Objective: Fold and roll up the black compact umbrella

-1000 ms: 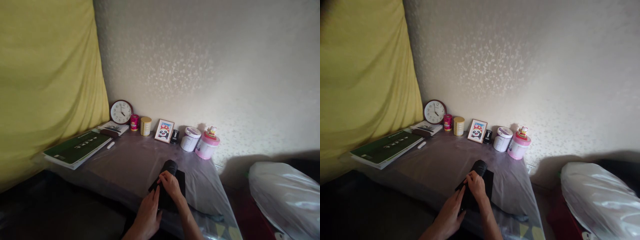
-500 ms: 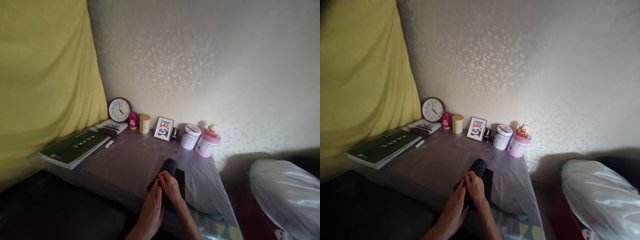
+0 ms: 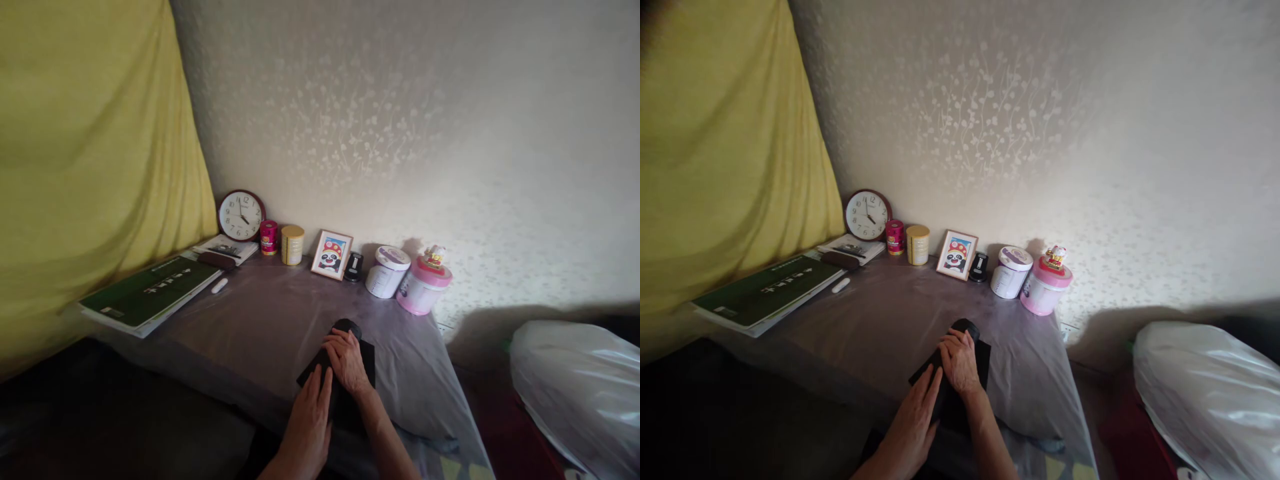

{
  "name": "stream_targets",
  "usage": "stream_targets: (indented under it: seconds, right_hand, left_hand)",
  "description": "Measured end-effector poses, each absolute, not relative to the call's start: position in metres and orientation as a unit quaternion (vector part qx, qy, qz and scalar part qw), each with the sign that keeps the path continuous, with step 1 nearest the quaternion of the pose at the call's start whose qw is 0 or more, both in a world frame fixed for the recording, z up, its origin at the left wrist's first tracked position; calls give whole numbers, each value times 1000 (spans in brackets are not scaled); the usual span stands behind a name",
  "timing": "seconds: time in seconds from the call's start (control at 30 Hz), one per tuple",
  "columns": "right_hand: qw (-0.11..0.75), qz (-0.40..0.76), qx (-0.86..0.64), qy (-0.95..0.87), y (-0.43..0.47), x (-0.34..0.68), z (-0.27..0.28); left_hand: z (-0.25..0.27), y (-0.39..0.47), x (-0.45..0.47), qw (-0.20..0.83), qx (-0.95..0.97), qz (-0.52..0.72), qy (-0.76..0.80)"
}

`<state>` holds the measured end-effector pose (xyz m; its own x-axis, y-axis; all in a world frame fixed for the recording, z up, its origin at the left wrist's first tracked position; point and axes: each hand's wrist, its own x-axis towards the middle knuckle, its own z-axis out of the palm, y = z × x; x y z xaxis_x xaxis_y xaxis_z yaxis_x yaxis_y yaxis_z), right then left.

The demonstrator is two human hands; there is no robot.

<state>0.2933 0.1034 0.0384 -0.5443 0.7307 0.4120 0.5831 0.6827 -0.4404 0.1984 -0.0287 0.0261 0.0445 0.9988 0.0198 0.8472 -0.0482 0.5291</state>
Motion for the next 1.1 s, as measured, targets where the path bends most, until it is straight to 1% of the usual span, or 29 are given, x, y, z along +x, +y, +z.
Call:
stream_targets:
  seconds: [0.2,0.3,0.47,0.63,0.73,0.9,1.1]
  right_hand:
    - [287,118,-418,-854,137,292,35]
    - [312,127,-450,-827,152,293,30]
    - [364,145,-561,-730,164,316,23]
    - [388,147,-643,-644,141,370,18]
    - [388,170,-656,-625,116,386,13]
    - [392,206,-639,-629,80,375,9]
    - [410,201,-622,-636,62,353,14]
  left_hand:
    - [43,-25,196,243,679,147,677]
    - [38,-24,195,242,676,170,675]
    - [30,-25,191,241,683,206,658]
    - [30,-25,190,246,676,223,658]
    - [26,-25,190,233,677,239,656]
    - [20,-25,191,216,681,265,648]
    - [21,-25,190,215,683,271,643]
